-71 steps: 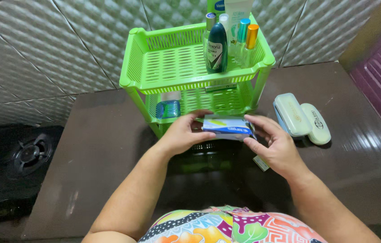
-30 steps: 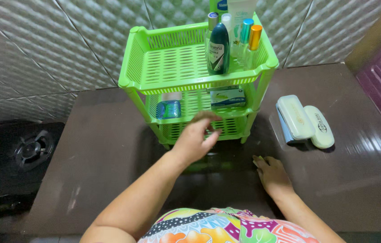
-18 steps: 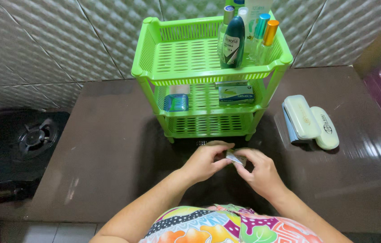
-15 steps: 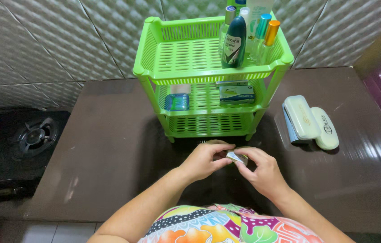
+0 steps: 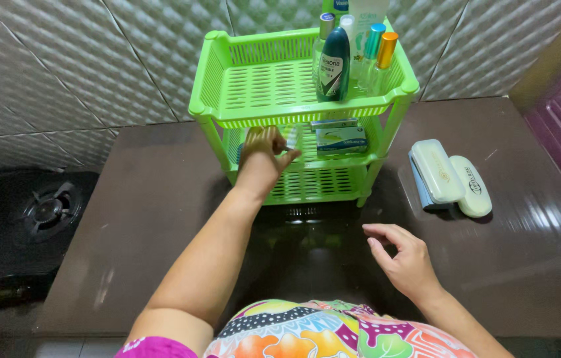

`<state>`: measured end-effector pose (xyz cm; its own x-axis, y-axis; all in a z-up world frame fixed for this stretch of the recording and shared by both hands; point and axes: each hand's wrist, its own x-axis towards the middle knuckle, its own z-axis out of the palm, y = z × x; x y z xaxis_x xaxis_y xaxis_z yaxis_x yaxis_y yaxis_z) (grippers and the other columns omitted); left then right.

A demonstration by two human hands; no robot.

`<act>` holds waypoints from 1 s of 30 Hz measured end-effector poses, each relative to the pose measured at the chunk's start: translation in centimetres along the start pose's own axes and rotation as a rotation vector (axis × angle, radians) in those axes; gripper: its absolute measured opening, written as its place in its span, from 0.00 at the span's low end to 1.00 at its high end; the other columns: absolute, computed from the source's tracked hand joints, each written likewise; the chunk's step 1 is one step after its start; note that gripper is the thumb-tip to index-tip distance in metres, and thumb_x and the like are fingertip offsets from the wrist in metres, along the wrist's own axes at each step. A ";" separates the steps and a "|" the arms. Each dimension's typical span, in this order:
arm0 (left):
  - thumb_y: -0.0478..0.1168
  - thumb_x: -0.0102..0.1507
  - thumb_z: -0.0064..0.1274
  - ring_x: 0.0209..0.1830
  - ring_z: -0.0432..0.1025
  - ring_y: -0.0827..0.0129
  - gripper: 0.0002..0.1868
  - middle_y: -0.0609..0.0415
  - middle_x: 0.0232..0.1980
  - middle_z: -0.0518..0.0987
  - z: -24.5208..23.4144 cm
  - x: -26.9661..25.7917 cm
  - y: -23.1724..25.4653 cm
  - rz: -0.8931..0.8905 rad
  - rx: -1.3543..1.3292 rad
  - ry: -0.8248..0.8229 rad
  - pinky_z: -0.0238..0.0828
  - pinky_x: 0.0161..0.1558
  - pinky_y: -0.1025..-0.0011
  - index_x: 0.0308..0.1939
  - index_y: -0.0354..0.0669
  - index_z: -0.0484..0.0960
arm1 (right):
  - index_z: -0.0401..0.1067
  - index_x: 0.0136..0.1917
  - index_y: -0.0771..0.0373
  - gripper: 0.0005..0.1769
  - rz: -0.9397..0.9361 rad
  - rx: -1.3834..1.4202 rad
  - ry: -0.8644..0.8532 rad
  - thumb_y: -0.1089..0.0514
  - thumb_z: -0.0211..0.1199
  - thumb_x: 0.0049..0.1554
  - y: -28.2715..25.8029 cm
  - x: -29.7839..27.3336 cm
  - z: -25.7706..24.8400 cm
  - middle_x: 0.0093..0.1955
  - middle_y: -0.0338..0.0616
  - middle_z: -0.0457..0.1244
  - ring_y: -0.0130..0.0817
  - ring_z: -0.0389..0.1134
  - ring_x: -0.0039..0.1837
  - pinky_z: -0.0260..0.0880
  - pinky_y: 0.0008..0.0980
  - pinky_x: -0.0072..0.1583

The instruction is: The person assembles a green plastic three-tier storage rack by inserting corner posts and stacking trays. They then place various toiletries and personal care items into the rack, including bottles, tubes, and boxes, arranging them across the shelves.

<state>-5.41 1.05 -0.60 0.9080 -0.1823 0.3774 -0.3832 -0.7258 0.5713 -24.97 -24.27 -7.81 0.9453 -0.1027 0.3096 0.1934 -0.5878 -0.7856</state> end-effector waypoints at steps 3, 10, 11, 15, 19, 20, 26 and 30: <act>0.56 0.57 0.66 0.51 0.74 0.58 0.25 0.47 0.48 0.84 1.4 3.0 -0.2 -0.088 0.206 -0.189 0.70 0.58 0.61 0.48 0.41 0.83 | 0.80 0.52 0.60 0.12 0.042 -0.031 -0.021 0.61 0.66 0.53 1.1 -0.7 -0.3 0.48 0.42 0.73 0.32 0.75 0.47 0.73 0.30 0.47; 0.61 0.61 0.59 0.59 0.73 0.58 0.28 0.51 0.61 0.78 7.0 9.7 -1.8 -0.093 0.472 -0.480 0.66 0.63 0.60 0.56 0.46 0.81 | 0.80 0.51 0.60 0.11 0.053 -0.065 -0.001 0.60 0.65 0.54 3.2 -1.4 -1.0 0.48 0.42 0.74 0.34 0.76 0.48 0.74 0.30 0.48; 0.62 0.60 0.60 0.57 0.74 0.59 0.30 0.50 0.60 0.79 7.5 9.7 -2.0 -0.079 0.488 -0.463 0.67 0.62 0.62 0.57 0.46 0.79 | 0.81 0.51 0.59 0.12 0.097 -0.076 -0.006 0.59 0.65 0.53 3.4 -1.5 -1.1 0.48 0.42 0.74 0.34 0.76 0.47 0.74 0.31 0.47; 0.65 0.59 0.62 0.52 0.78 0.62 0.34 0.48 0.55 0.82 8.6 9.5 -2.2 -0.045 0.515 -0.471 0.71 0.60 0.65 0.57 0.43 0.79 | 0.80 0.51 0.60 0.11 0.037 -0.073 0.022 0.59 0.65 0.54 3.9 -1.4 -1.2 0.49 0.43 0.73 0.35 0.76 0.50 0.74 0.31 0.49; 0.59 0.56 0.67 0.47 0.80 0.61 0.26 0.50 0.49 0.86 8.5 9.4 -2.6 -0.098 0.396 -0.576 0.75 0.56 0.64 0.49 0.48 0.86 | 0.80 0.51 0.60 0.12 0.063 -0.089 0.006 0.58 0.66 0.53 4.3 -1.1 -1.3 0.49 0.44 0.73 0.36 0.76 0.49 0.74 0.32 0.48; 0.58 0.55 0.68 0.47 0.80 0.61 0.25 0.50 0.48 0.86 8.4 9.2 -2.7 -0.090 0.365 -0.555 0.75 0.55 0.65 0.48 0.48 0.86 | 0.80 0.51 0.61 0.12 0.042 -0.089 0.008 0.58 0.66 0.54 4.5 -1.0 -1.3 0.49 0.44 0.73 0.36 0.76 0.49 0.74 0.32 0.48; 0.55 0.56 0.68 0.47 0.79 0.62 0.22 0.52 0.48 0.85 7.3 8.1 -2.4 -0.111 0.267 -0.491 0.74 0.54 0.64 0.48 0.50 0.85 | 0.80 0.52 0.61 0.12 -0.041 -0.128 0.033 0.59 0.66 0.54 5.9 0.2 -1.6 0.50 0.47 0.73 0.41 0.76 0.51 0.74 0.35 0.53; 0.54 0.62 0.64 0.49 0.77 0.60 0.19 0.51 0.50 0.84 4.3 5.7 -1.0 0.039 0.160 -0.288 0.72 0.55 0.61 0.51 0.49 0.84 | 0.78 0.56 0.60 0.15 -0.036 -0.342 0.134 0.58 0.67 0.54 9.1 3.3 -4.0 0.53 0.51 0.70 0.47 0.73 0.55 0.72 0.40 0.58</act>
<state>0.89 -2.09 -2.10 0.9126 -0.3753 0.1623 -0.4078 -0.8055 0.4300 -21.15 -33.17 -11.82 0.8922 -0.1685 0.4190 0.1052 -0.8247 -0.5557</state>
